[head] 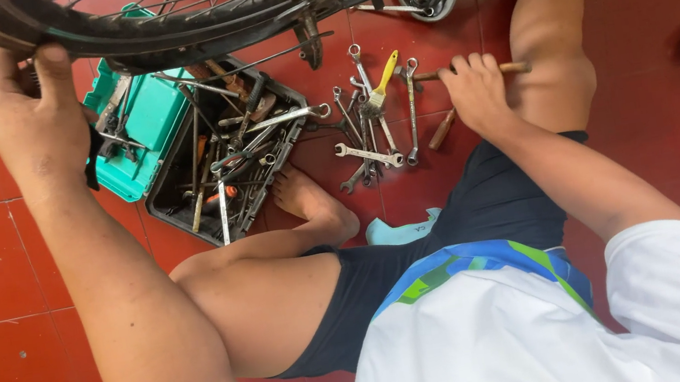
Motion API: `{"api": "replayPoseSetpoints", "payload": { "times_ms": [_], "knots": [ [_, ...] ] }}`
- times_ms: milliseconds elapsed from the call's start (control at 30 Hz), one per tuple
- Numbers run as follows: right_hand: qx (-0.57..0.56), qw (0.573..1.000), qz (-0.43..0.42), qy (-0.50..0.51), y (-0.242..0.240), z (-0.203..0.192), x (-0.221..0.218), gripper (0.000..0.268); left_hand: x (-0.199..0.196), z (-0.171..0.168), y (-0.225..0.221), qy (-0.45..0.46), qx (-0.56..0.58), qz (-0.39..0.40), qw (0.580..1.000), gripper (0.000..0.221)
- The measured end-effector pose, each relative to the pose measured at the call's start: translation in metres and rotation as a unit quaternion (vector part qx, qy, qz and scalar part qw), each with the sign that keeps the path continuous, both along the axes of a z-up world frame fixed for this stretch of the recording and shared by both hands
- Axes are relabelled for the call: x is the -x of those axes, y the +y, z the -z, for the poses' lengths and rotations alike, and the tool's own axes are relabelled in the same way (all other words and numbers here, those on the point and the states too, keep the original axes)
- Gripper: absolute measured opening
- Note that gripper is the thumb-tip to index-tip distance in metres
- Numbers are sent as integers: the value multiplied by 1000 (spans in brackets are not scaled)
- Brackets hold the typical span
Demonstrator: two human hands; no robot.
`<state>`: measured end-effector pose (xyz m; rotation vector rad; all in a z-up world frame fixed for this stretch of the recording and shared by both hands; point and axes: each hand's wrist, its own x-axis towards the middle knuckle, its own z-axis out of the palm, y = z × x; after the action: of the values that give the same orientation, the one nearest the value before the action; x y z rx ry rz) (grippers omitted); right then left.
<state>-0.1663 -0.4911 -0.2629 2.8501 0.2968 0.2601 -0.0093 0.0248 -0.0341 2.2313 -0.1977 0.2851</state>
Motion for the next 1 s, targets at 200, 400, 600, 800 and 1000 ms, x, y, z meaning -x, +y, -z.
{"api": "replayPoseSetpoints", "payload": {
  "times_ms": [200, 400, 600, 800, 1000],
  "knots": [
    [-28, 998, -16, -53, -11, -7, -11, 17, 5, -4, -2, -4, -12, 0, 1000, 33],
    [31, 995, -77, -49, -17, -21, -21, 18, 1, -7, -3, -16, -23, -10, 1000, 37],
    [179, 962, -123, 164, -14, -5, -36, 3, 1, -9, -4, 25, -80, -69, 994, 31],
    [59, 924, -33, 375, -21, 43, -49, 22, 3, -9, -2, -22, -92, -53, 994, 29],
    [-34, 855, 65, 513, 8, -29, -38, 25, 9, -11, 1, 1, -67, -65, 996, 44]
  ]
}}
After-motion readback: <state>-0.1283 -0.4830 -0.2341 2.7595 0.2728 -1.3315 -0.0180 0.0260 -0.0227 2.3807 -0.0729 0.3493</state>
